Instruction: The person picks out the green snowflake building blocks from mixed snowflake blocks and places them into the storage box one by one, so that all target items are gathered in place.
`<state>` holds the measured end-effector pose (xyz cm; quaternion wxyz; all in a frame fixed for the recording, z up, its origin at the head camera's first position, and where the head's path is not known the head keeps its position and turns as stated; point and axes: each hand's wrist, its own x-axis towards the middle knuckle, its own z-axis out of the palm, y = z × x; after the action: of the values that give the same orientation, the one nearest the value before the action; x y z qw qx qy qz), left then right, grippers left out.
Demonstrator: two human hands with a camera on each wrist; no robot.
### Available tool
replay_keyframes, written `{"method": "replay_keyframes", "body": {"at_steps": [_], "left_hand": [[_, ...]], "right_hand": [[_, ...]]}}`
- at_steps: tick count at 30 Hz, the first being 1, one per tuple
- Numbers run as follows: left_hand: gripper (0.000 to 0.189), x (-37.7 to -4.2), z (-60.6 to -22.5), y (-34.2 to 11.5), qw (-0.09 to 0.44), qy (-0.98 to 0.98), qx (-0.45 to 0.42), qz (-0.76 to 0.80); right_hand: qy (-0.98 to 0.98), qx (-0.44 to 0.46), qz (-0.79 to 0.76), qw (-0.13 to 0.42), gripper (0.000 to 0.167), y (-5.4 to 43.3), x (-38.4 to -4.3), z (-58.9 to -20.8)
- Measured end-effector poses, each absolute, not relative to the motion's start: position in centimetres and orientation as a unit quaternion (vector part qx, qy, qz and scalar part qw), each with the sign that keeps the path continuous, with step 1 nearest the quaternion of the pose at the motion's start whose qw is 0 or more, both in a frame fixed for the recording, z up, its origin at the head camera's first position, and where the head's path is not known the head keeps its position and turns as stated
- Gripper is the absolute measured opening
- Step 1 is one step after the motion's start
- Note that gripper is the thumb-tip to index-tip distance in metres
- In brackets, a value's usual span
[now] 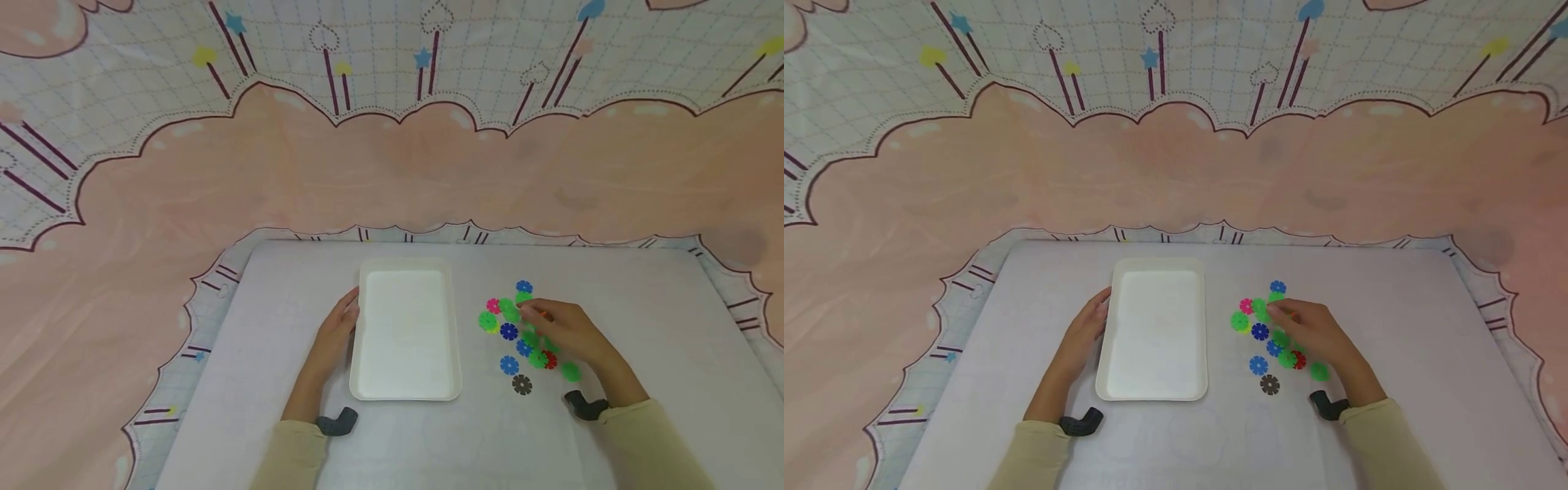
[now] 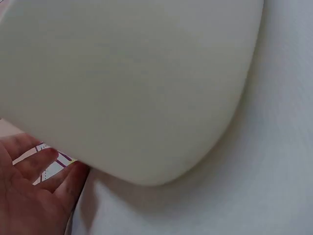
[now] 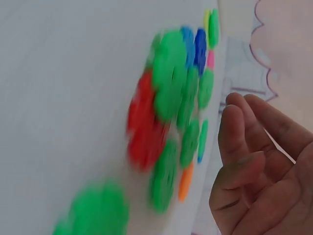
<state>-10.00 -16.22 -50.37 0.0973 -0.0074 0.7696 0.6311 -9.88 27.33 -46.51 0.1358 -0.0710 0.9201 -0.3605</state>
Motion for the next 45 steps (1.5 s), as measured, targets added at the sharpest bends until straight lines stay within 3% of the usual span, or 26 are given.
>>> {"method": "replay_keyframes", "body": {"at_steps": [5,13,23,36,45], "left_hand": [[0.053,-9.8,-50.8,-16.0,0.105,0.780,-0.022,0.617],[0.057,-10.0,-51.3,-15.6,0.086,0.805,0.027,0.586],[0.058,-9.8,-51.7,-14.2,0.064,0.840,0.070,0.535],[0.077,-9.9,-51.8,-15.1,0.061,0.805,0.092,0.583],[0.086,-10.2,-52.0,-15.8,0.098,0.766,0.112,0.625]], "right_hand": [[0.916,-0.078,-0.364,0.147,0.051,25.5,-10.8,-46.6],[0.918,-0.057,-0.360,0.156,0.055,23.3,-11.9,-47.8],[0.924,-0.075,-0.343,0.150,0.024,22.4,-12.5,-48.9],[0.923,-0.047,-0.336,0.180,0.025,22.3,-12.8,-48.3],[0.922,-0.048,-0.340,0.179,0.026,22.6,-12.9,-48.6]]}}
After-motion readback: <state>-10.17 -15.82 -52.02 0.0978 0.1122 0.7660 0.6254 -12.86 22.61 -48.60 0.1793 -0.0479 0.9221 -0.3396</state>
